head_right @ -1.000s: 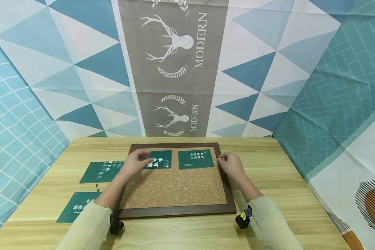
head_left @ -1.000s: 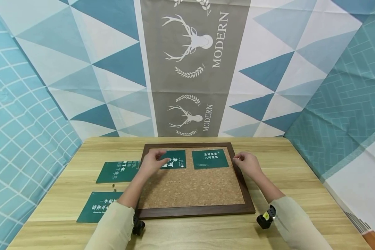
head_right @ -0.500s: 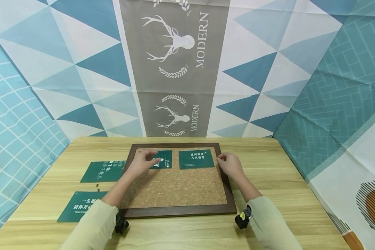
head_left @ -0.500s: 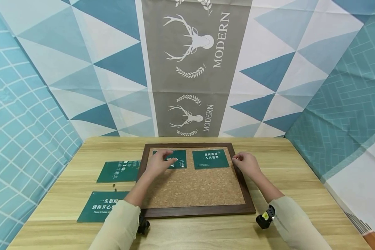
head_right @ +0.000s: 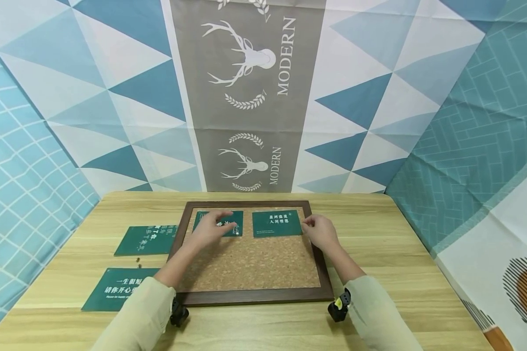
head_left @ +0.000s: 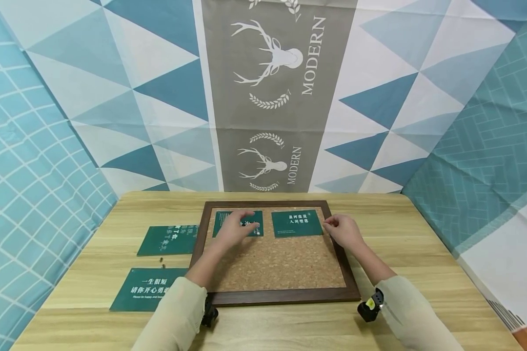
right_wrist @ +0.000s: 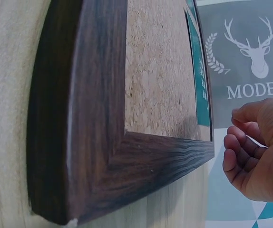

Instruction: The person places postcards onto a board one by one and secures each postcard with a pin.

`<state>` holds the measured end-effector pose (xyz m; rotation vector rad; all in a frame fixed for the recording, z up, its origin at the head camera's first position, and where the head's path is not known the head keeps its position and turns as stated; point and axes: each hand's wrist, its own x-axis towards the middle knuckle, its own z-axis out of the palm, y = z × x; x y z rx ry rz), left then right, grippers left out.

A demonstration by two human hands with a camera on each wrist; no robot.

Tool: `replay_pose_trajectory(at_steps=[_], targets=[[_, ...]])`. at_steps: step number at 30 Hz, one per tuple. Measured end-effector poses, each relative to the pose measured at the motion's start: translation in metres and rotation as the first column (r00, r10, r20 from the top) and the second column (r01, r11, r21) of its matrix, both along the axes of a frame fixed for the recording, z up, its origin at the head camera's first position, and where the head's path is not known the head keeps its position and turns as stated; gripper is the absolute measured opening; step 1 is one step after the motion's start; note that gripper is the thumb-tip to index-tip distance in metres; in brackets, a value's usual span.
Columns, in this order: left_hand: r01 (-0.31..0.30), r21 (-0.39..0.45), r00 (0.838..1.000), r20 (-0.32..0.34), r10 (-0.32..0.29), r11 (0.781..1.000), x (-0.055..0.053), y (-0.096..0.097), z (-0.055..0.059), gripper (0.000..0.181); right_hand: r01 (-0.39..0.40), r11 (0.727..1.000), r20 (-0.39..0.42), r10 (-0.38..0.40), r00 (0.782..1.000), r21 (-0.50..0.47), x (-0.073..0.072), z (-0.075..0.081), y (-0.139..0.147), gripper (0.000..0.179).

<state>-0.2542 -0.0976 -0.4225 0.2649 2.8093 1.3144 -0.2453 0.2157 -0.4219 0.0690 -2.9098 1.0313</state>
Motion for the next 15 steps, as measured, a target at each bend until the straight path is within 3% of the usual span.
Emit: replay_pose_trajectory(at_steps=[15], targets=[[0.084, -0.033, 0.996, -0.03, -0.085, 0.996, 0.001, 0.023, -0.002, 0.043, -0.011, 1.0, 0.021, 0.012, 1.0, -0.02, -0.001, -0.003, -0.004, 0.019]])
